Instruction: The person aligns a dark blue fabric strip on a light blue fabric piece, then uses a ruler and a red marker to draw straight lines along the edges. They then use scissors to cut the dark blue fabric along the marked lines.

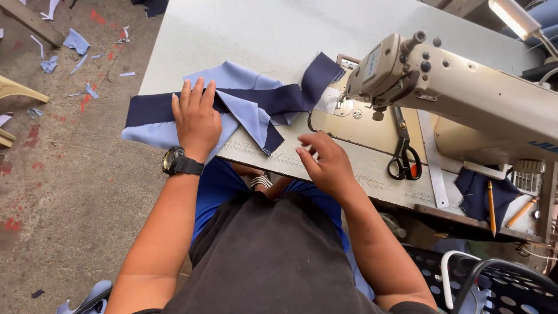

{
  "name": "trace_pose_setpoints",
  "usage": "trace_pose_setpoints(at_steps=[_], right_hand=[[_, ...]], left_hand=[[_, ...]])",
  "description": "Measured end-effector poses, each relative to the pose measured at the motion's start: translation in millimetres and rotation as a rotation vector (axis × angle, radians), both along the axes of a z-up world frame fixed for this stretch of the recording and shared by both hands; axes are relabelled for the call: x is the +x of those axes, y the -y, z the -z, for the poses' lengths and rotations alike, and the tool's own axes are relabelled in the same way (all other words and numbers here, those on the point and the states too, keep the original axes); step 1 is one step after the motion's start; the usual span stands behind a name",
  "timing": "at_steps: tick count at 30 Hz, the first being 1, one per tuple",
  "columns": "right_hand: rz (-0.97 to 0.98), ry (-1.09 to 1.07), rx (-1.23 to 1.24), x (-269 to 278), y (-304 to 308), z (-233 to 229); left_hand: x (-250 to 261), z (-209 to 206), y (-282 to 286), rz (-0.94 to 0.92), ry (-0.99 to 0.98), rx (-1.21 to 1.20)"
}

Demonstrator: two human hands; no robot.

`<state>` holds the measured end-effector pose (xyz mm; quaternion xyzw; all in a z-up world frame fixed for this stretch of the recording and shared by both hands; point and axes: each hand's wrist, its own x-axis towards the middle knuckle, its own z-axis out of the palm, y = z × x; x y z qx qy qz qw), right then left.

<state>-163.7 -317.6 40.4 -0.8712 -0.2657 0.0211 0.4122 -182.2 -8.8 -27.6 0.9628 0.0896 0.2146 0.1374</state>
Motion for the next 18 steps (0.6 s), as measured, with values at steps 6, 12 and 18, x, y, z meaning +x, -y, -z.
trace_pose_setpoints(at_steps=[6,12,18], right_hand=[[0.064,0.384,-0.338,48.7,-68.7,27.6],[0.068,0.664,-0.259,135.6,-97.2,120.2],[0.038,0.488,-0.391,158.3,-127.6,85.4]], left_hand=[[0.9,38.6,-41.9,-0.004,0.066,0.074],[-44.4,7.6,-35.7,0.008,0.133,-0.041],[-96.7,-52.3,-6.9,0.04,0.275,-0.554]])
